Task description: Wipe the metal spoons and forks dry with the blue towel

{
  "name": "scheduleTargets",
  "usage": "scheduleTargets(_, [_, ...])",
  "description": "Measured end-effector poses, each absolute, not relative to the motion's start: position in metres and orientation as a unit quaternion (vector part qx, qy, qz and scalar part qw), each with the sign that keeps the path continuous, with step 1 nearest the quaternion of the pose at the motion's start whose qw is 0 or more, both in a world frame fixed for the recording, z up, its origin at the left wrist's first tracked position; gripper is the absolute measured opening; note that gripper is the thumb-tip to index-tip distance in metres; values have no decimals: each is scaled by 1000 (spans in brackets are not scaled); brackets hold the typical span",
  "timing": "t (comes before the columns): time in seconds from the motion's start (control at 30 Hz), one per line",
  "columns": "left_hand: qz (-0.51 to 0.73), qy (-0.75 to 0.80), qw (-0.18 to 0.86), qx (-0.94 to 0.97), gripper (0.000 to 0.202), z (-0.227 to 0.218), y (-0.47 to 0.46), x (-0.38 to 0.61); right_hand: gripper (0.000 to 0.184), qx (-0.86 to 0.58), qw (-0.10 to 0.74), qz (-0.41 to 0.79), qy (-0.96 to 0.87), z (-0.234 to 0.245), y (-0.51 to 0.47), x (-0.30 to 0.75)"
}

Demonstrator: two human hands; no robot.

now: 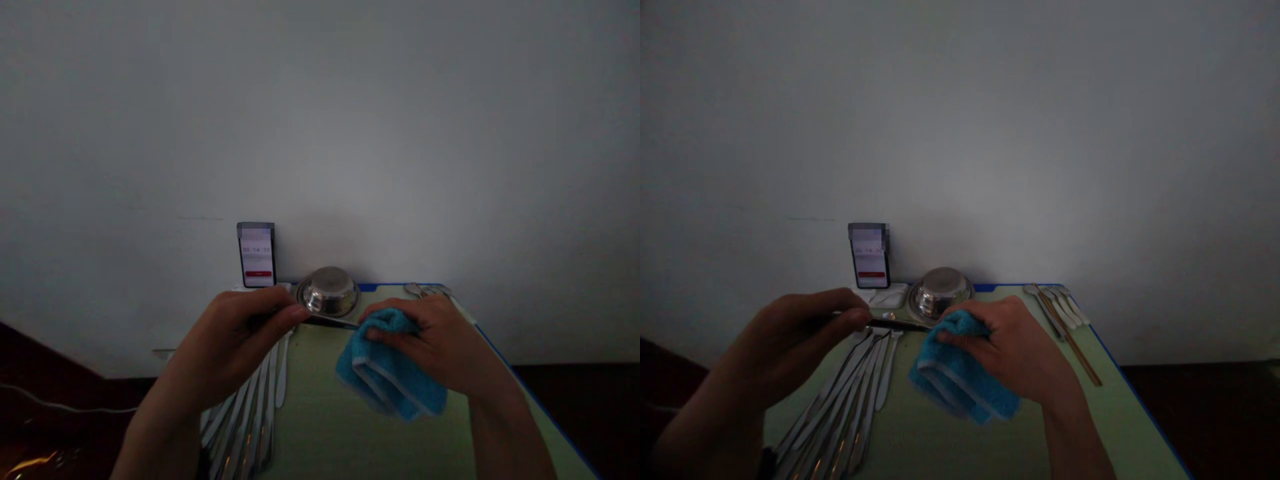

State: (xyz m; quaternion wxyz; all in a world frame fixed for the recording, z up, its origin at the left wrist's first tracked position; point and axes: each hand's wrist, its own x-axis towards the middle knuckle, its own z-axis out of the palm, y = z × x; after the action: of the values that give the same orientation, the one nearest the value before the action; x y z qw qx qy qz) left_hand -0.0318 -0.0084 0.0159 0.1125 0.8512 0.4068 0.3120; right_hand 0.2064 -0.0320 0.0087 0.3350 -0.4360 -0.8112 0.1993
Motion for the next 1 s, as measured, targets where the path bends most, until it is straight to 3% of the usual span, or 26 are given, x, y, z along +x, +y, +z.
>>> scheduleTargets(0.27, [339, 451, 105, 819, 31, 17, -8, -25, 24, -546, 578, 153, -587, -3, -18, 188])
scheduleTargets(0.43, [307, 440, 126, 834, 35, 16, -11, -12, 31, -561, 619, 216, -506, -15, -11, 188])
scheduleTargets(0.57, [277, 439, 154, 841, 36, 15, -9, -15, 27, -534, 597, 262, -539, -17, -9, 190])
scheduleTargets(0.8, [223, 406, 221, 858, 30, 12, 1, -36, 23, -463, 437, 387, -667, -10, -16, 205])
scheduleTargets(0.9, [236, 395, 223, 859, 30, 12, 3, -42, 25, -429, 370, 377, -733, -5, -19, 207])
scheduleTargets(1.0, [240, 391, 212, 863, 31, 12, 4, -45, 21, -461, 364, 325, -741, 0, -20, 204])
